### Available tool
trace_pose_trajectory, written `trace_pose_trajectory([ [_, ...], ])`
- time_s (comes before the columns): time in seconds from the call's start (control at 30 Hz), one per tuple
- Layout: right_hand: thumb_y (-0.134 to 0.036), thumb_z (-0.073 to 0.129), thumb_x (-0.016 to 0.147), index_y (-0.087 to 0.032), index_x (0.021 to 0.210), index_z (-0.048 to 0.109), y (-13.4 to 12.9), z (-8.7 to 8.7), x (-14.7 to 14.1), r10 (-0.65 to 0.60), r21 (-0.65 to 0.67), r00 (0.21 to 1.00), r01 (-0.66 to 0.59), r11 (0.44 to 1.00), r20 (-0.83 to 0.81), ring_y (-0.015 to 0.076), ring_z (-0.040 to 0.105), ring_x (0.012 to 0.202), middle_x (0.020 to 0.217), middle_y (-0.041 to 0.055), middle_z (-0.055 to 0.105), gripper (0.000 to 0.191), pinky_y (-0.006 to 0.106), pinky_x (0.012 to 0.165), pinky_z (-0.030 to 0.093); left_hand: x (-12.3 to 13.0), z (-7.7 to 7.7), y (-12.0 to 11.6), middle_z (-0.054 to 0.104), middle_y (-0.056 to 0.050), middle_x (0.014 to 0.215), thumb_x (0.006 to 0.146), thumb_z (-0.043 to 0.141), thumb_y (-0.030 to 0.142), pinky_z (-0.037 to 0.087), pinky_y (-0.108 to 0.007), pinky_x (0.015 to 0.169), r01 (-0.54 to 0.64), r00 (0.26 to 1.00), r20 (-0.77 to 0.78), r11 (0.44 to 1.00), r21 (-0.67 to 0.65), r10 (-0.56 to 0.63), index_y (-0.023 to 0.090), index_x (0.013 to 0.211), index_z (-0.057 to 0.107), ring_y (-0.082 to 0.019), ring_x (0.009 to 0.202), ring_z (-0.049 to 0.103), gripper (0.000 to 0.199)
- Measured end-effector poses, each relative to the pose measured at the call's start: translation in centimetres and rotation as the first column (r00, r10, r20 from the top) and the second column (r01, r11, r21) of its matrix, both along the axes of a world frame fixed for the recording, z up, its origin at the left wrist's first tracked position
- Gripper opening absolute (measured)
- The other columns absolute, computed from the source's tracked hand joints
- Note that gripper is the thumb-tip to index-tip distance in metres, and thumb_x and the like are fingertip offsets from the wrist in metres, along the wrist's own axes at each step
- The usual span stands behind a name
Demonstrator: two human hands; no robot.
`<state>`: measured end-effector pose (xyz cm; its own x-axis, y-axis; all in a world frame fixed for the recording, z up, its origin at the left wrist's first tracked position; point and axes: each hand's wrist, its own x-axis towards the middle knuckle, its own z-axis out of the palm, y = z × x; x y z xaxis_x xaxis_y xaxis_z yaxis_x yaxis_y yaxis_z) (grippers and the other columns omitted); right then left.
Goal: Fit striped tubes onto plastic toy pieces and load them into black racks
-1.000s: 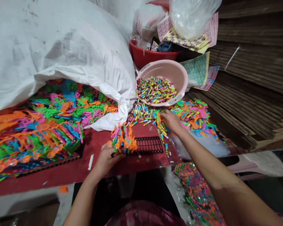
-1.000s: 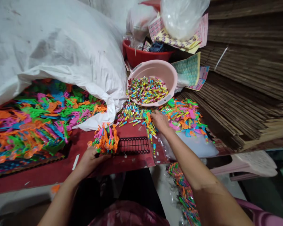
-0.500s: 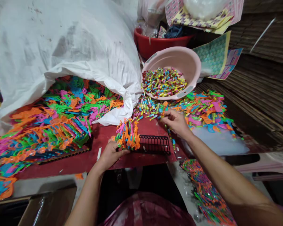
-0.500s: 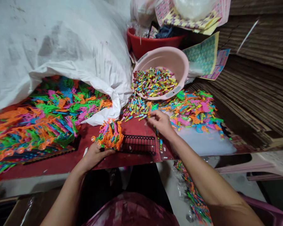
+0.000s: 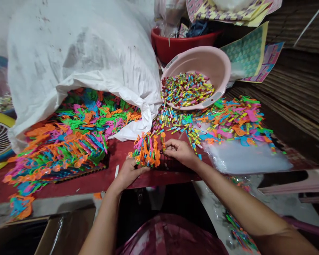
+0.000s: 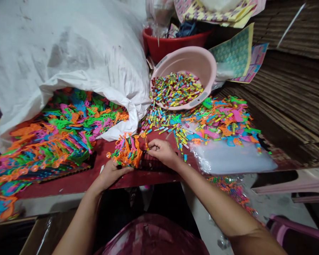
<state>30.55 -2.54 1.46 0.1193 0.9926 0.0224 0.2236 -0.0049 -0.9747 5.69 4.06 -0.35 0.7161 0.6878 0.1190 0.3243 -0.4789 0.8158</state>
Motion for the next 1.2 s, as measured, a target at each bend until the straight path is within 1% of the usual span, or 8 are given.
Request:
trace_pose_trajectory([
  [0.43, -0.033, 0.068, 0.075, -0.014, 0.091, 0.067, -0.5, 0.1, -0.5, 0.000, 0.013, 1.000, 0.000, 1.000, 0.024, 0.0107, 0.051, 0.064, 0.073, -0.0012, 0.059, 0.025, 0.022, 0.058, 0.038, 0.0, 0.0, -0.1, 0.074, -0.003, 0.107, 0.083, 0.069, 0.036, 0.049, -0.032, 0.093, 0.004, 1.000, 0.010, 0.995, -0.103, -0.003, 0.019, 0.104, 0.074, -0.021, 0.100, 0.066, 0.028],
  [0.63, -0.029, 0.063, 0.076, -0.017, 0.091, 0.061, -0.8, 0.7, -0.5, -0.005, 0.023, 0.999, 0.006, 1.000, -0.035, 0.0077, 0.039, 0.055, 0.063, -0.0070, 0.045, 0.019, 0.020, 0.051, 0.028, -0.1, -0.3, 0.0, 0.075, -0.002, 0.105, 0.082, 0.070, 0.037, 0.050, -0.031, 0.091, -0.008, 1.000, -0.015, 0.994, -0.105, 0.006, 0.019, 0.102, 0.074, -0.021, 0.096, 0.067, 0.027],
  [0.77, -0.030, 0.065, 0.076, -0.018, 0.086, 0.059, -0.9, 0.6, 0.4, -0.082, 0.066, 0.997, 0.082, 0.994, -0.006, 0.0077, 0.035, 0.054, 0.061, -0.0078, 0.040, 0.017, 0.020, 0.050, 0.027, -0.1, -0.1, -0.1, 0.075, -0.002, 0.107, 0.082, 0.070, 0.038, 0.049, -0.031, 0.094, -0.005, 1.000, -0.001, 0.993, -0.121, 0.005, 0.020, 0.103, 0.074, -0.021, 0.099, 0.067, 0.028],
  [0.9, -0.031, 0.067, 0.078, -0.017, 0.084, 0.062, -1.3, 0.9, 2.4, -0.111, 0.137, 0.990, 0.098, 0.986, 0.088, 0.0089, 0.040, 0.058, 0.064, -0.0056, 0.046, 0.016, 0.021, 0.054, 0.031, -0.1, -0.3, 0.0, 0.075, -0.002, 0.108, 0.082, 0.071, 0.038, 0.049, -0.031, 0.094, -0.004, 1.000, 0.003, 0.994, -0.109, 0.004, 0.020, 0.104, 0.074, -0.020, 0.099, 0.068, 0.029],
  [0.97, -0.030, 0.065, 0.082, -0.016, 0.085, 0.066, -1.6, 1.6, 3.6, -0.070, 0.178, 0.986, 0.043, 0.983, 0.152, 0.0113, 0.049, 0.067, 0.073, -0.0018, 0.055, 0.014, 0.022, 0.061, 0.038, -0.2, -0.5, 0.1, 0.075, -0.002, 0.107, 0.082, 0.071, 0.038, 0.049, -0.030, 0.093, -0.005, 1.000, -0.001, 0.995, -0.104, 0.005, 0.020, 0.104, 0.074, -0.020, 0.098, 0.068, 0.029],
  [1.03, -0.028, 0.063, 0.085, -0.016, 0.088, 0.070, -1.7, 2.4, 4.5, 0.029, 0.201, 0.978, -0.071, 0.977, 0.204, 0.0146, 0.056, 0.080, 0.086, 0.0019, 0.062, 0.015, 0.025, 0.072, 0.044, -0.2, -0.6, 0.1, 0.075, -0.002, 0.106, 0.082, 0.071, 0.038, 0.050, -0.030, 0.091, -0.003, 1.000, -0.005, 0.994, -0.107, 0.002, 0.020, 0.103, 0.074, -0.020, 0.096, 0.069, 0.028],
  [1.13, -0.026, 0.061, 0.086, -0.017, 0.097, 0.072, -1.3, 3.3, 4.8, 0.226, 0.197, 0.946, -0.273, 0.942, 0.234, 0.0173, 0.061, 0.094, 0.099, 0.0041, 0.067, 0.018, 0.031, 0.087, 0.046, -0.2, -0.5, 0.0, 0.075, -0.002, 0.106, 0.081, 0.072, 0.038, 0.051, -0.031, 0.092, -0.008, 1.000, 0.001, 0.994, -0.109, 0.009, 0.019, 0.104, 0.074, -0.021, 0.097, 0.069, 0.030],
  [1.2, -0.023, 0.061, 0.085, -0.017, 0.099, 0.071, -0.6, 3.4, 4.4, 0.304, 0.167, 0.923, -0.347, 0.923, 0.237, 0.0176, 0.061, 0.095, 0.099, 0.0045, 0.067, 0.018, 0.031, 0.088, 0.046, -0.1, -0.3, -0.1, 0.075, -0.002, 0.106, 0.080, 0.072, 0.038, 0.050, -0.032, 0.094, -0.017, 1.000, 0.004, 0.993, -0.114, 0.018, 0.019, 0.105, 0.074, -0.021, 0.098, 0.069, 0.030],
])
